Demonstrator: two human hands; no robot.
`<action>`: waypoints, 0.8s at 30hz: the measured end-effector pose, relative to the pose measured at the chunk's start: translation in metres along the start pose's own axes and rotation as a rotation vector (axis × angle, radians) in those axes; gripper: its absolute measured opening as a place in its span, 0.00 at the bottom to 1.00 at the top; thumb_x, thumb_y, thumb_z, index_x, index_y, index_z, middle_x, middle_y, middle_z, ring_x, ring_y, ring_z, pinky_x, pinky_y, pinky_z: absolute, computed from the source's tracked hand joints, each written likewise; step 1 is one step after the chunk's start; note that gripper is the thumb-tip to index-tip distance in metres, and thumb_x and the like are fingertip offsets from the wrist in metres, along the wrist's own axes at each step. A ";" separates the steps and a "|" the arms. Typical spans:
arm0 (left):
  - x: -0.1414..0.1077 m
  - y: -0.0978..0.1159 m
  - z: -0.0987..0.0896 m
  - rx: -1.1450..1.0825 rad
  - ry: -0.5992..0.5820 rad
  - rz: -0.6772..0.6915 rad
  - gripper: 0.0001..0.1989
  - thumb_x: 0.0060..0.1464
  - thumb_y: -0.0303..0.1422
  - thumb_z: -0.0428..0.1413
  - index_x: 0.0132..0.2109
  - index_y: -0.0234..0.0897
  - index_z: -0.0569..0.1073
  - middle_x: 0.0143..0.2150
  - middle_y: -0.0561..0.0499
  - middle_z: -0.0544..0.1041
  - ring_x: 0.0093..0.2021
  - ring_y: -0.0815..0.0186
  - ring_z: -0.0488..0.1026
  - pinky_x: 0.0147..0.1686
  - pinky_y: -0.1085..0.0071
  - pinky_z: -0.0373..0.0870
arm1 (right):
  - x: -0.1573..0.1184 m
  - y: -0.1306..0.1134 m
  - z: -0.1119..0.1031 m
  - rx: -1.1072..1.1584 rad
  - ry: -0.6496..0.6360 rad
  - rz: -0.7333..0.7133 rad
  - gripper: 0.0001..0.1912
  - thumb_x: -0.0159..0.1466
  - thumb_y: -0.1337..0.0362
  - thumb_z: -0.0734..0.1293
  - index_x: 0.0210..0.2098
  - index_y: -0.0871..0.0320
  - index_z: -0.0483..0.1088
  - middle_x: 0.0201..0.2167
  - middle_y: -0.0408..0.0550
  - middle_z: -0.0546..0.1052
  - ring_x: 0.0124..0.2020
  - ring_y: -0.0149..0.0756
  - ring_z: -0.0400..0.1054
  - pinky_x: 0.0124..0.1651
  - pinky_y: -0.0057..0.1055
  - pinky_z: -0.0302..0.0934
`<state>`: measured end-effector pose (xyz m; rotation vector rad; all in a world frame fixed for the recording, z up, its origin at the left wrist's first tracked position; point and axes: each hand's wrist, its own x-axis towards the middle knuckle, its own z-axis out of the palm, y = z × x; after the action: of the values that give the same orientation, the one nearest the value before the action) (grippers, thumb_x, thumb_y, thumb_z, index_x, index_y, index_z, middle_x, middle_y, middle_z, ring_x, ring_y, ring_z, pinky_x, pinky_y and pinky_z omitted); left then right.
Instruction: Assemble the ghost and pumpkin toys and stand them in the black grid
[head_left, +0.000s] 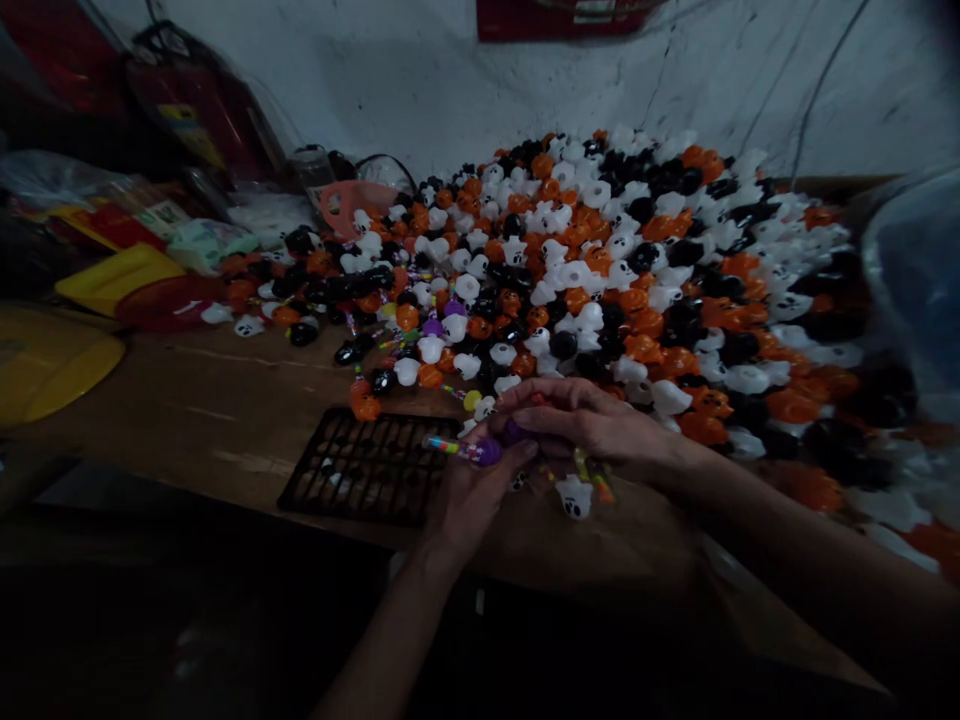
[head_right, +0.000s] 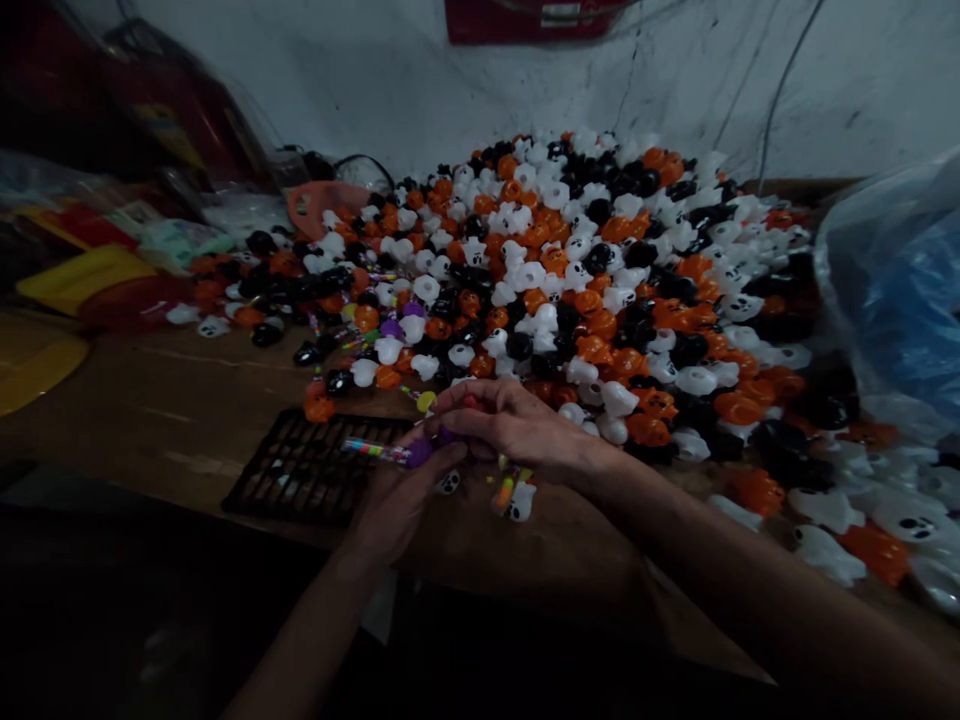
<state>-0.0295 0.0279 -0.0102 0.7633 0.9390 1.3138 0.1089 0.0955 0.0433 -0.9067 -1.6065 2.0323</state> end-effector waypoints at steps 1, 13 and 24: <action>0.001 0.000 0.000 0.011 0.019 0.011 0.18 0.51 0.29 0.60 0.51 0.37 0.73 0.49 0.46 0.75 0.51 0.60 0.72 0.51 0.69 0.67 | -0.002 -0.002 0.000 -0.099 0.050 -0.052 0.17 0.64 0.57 0.65 0.47 0.61 0.67 0.25 0.41 0.69 0.18 0.23 0.55 0.21 0.22 0.52; -0.005 0.003 -0.018 -0.057 0.132 -0.033 0.16 0.52 0.35 0.61 0.48 0.38 0.72 0.45 0.49 0.75 0.36 0.69 0.73 0.33 0.76 0.70 | -0.023 -0.002 -0.007 -0.712 -0.006 -0.128 0.15 0.65 0.58 0.62 0.49 0.57 0.66 0.30 0.42 0.69 0.26 0.28 0.61 0.25 0.23 0.54; 0.005 0.026 -0.054 1.071 0.317 0.245 0.17 0.61 0.39 0.48 0.54 0.40 0.69 0.42 0.50 0.78 0.33 0.67 0.75 0.33 0.72 0.71 | -0.027 0.023 -0.014 -0.994 0.135 -0.165 0.13 0.68 0.59 0.57 0.39 0.58 0.71 0.26 0.43 0.73 0.23 0.29 0.65 0.25 0.24 0.54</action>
<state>-0.0891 0.0336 -0.0114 1.5379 1.8983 1.0913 0.1394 0.0815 0.0259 -1.1103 -2.5229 0.9518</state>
